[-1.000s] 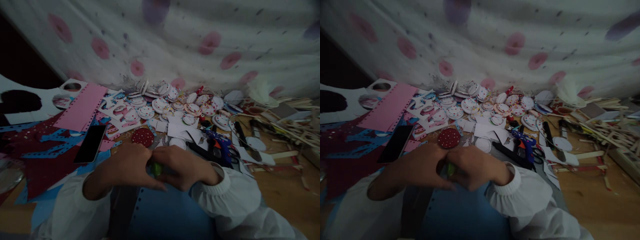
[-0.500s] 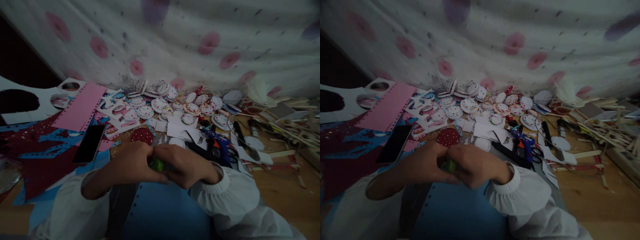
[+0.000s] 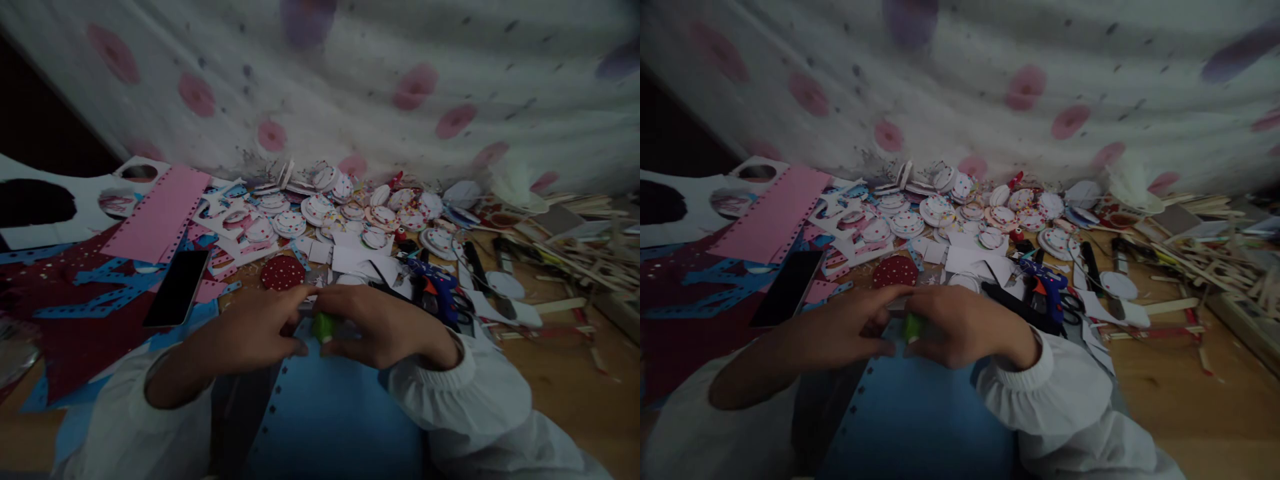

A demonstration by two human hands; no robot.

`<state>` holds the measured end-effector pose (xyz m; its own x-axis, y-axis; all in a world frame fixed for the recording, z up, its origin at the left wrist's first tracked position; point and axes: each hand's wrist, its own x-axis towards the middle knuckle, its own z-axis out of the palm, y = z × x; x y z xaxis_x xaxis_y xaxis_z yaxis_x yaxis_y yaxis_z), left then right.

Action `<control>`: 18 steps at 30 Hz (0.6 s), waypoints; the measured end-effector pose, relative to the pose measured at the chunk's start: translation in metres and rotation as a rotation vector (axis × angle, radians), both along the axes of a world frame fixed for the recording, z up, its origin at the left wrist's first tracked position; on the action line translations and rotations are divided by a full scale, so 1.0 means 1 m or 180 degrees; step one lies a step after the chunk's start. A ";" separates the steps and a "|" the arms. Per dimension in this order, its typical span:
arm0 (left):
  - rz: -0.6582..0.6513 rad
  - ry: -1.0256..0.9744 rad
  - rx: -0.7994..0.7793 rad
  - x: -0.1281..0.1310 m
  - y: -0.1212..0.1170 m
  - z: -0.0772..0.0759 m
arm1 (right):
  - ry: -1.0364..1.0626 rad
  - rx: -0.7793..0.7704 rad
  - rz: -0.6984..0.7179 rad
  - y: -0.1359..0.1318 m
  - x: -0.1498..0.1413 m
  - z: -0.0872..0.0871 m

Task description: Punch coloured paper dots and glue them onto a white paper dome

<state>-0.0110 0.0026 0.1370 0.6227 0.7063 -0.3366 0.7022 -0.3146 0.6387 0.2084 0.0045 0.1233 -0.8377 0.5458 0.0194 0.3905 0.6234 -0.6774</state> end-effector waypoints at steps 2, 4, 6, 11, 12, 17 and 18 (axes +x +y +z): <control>0.0008 -0.0006 0.0029 -0.001 -0.001 -0.001 | -0.0072 -0.0104 -0.0002 -0.001 0.003 0.002; 0.0009 -0.0026 0.0034 -0.002 -0.001 -0.001 | -0.0077 -0.0184 -0.0016 -0.001 0.004 0.002; -0.0026 -0.0077 0.0020 -0.001 -0.001 -0.001 | -0.0074 -0.0236 -0.0032 0.000 0.004 0.002; -0.0026 -0.0138 -0.0032 -0.002 -0.001 0.000 | -0.0136 -0.0492 -0.0094 0.002 0.001 0.005; -0.0004 -0.0151 -0.0015 -0.002 -0.001 0.000 | -0.0104 -0.0497 -0.0148 0.002 0.001 0.005; 0.0139 -0.0211 -0.0031 -0.002 -0.004 0.002 | 0.0114 -0.0446 -0.0578 -0.003 0.000 -0.006; 0.0205 -0.0204 -0.0050 -0.002 -0.006 0.001 | 0.0187 -0.0456 -0.0663 -0.005 0.000 -0.009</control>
<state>-0.0130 -0.0038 0.1379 0.5968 0.7405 -0.3088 0.6782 -0.2599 0.6874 0.2084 -0.0002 0.1147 -0.7066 0.7072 -0.0254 0.4579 0.4297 -0.7783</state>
